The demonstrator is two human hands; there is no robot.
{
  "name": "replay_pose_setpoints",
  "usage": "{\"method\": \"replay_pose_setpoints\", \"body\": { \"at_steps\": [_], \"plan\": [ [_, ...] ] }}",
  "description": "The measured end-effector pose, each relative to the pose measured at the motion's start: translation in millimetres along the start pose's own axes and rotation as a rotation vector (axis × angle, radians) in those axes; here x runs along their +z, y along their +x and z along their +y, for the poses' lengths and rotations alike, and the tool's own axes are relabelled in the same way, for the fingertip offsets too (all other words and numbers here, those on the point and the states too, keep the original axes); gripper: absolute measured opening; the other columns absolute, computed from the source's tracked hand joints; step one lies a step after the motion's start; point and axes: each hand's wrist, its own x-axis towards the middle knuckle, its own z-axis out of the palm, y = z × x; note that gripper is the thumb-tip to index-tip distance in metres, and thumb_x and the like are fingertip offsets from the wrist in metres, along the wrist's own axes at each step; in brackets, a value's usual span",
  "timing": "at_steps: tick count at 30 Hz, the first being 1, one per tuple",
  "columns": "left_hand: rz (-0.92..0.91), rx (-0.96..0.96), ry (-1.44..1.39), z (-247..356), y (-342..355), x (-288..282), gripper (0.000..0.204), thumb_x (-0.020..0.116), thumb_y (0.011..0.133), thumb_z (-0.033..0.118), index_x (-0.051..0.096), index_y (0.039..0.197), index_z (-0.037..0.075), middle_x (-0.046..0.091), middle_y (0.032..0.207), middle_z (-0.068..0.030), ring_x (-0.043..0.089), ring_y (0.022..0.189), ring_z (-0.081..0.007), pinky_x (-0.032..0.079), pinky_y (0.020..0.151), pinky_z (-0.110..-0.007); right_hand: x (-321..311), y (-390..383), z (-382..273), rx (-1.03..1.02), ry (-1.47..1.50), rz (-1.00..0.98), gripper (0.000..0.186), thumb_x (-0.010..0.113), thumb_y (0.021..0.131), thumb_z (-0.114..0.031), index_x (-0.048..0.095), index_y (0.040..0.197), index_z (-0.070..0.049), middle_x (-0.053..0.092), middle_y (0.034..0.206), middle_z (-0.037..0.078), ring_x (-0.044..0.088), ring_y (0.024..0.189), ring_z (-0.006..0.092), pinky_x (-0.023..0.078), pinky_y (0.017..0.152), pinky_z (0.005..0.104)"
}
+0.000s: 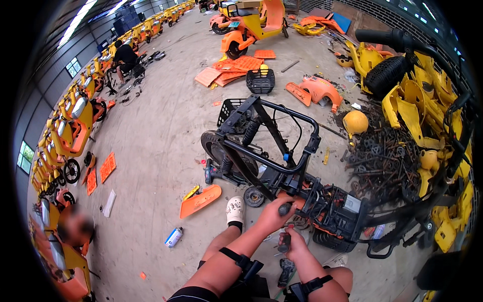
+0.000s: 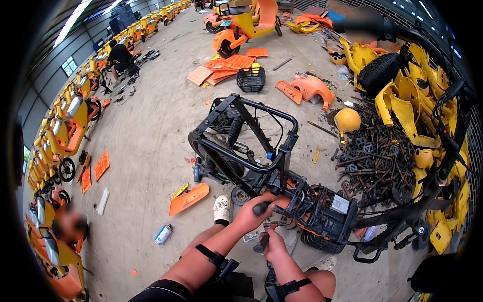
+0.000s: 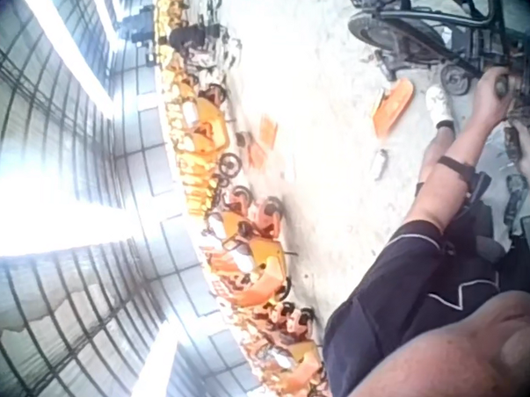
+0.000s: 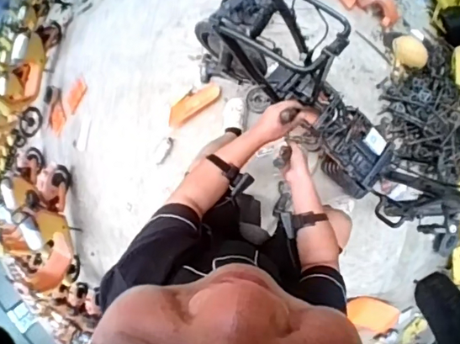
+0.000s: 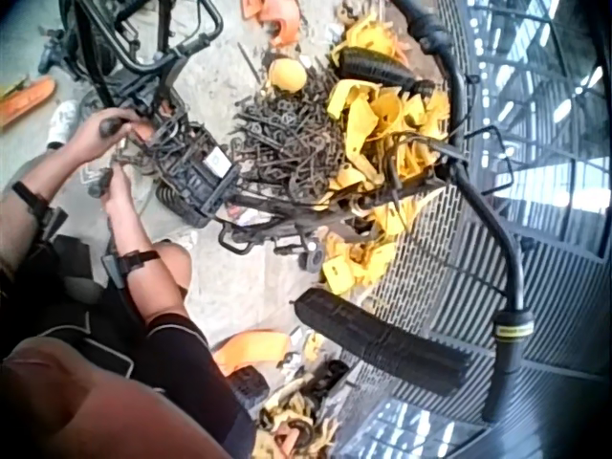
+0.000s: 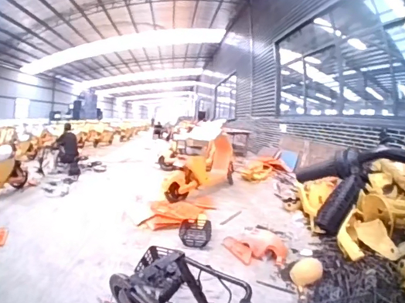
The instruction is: The person uses a hammer and a screwdriver to work on internal components of a motorcycle frame, striking the screwdriver to loosen or adjust parts. The person then handles the handlebars, rotating them while continuing to work on the wiring and frame.
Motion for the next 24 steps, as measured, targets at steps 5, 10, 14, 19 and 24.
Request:
{"method": "replay_pose_setpoints", "body": {
  "at_steps": [5, 10, 14, 19, 24],
  "plan": [
    [-0.015, -0.043, 0.044, 13.6, -0.6, 4.6, 0.030, 0.073, 0.091, 0.026, 0.069, 0.113, 0.005, 0.071, 0.105, -0.0169, 0.069, 0.096, -0.0349, 0.054, 0.082, -0.039, -4.5, -4.2, -0.9, 0.000, 0.016, 0.065, 0.016, 0.060, 0.096, -0.018, 0.055, 0.103, -0.004, 0.060, 0.083, 0.011, 0.059, 0.068, 0.0199, 0.051, 0.059, 0.0339],
    [-0.025, -0.020, 0.053, 19.1, 4.6, 20.6, 0.029, 0.072, 0.091, 0.028, 0.068, 0.110, 0.006, 0.070, 0.108, -0.0145, 0.067, 0.099, -0.0369, 0.054, 0.083, -0.041, -15.0, -1.0, -6.6, -0.046, 0.014, 0.053, 0.016, 0.062, 0.096, -0.020, 0.056, 0.099, -0.005, 0.060, 0.083, 0.008, 0.058, 0.069, 0.0187, 0.050, 0.061, 0.0349],
    [-0.031, 0.010, 0.065, 27.9, 9.8, 36.7, 0.028, 0.072, 0.091, 0.027, 0.068, 0.109, 0.006, 0.070, 0.105, -0.0133, 0.067, 0.097, -0.0363, 0.054, 0.082, -0.040, -16.2, -12.3, -15.4, -0.056, -0.022, 0.030, 0.019, 0.062, 0.096, -0.022, 0.055, 0.097, -0.005, 0.057, 0.083, 0.006, 0.057, 0.070, 0.0185, 0.047, 0.060, 0.0356],
    [-0.044, 0.109, 0.027, 35.2, 17.7, 51.6, 0.025, 0.073, 0.091, 0.025, 0.067, 0.105, 0.006, 0.070, 0.102, -0.0131, 0.069, 0.094, -0.0344, 0.055, 0.080, -0.038, -31.9, -16.6, -27.7, -0.054, 0.021, 0.019, 0.020, 0.063, 0.096, -0.023, 0.055, 0.097, -0.005, 0.057, 0.083, 0.006, 0.056, 0.069, 0.0176, 0.046, 0.058, 0.0336],
    [-0.141, 0.060, -0.001, 32.2, 24.3, 60.7, 0.024, 0.074, 0.091, 0.024, 0.068, 0.104, 0.005, 0.070, 0.099, -0.0142, 0.069, 0.092, -0.0346, 0.055, 0.080, -0.039, -37.2, -30.6, -42.5, -0.114, 0.086, 0.072, 0.020, 0.063, 0.096, -0.023, 0.055, 0.097, -0.005, 0.058, 0.084, 0.007, 0.055, 0.068, 0.0171, 0.045, 0.058, 0.0328]
  ]
}}
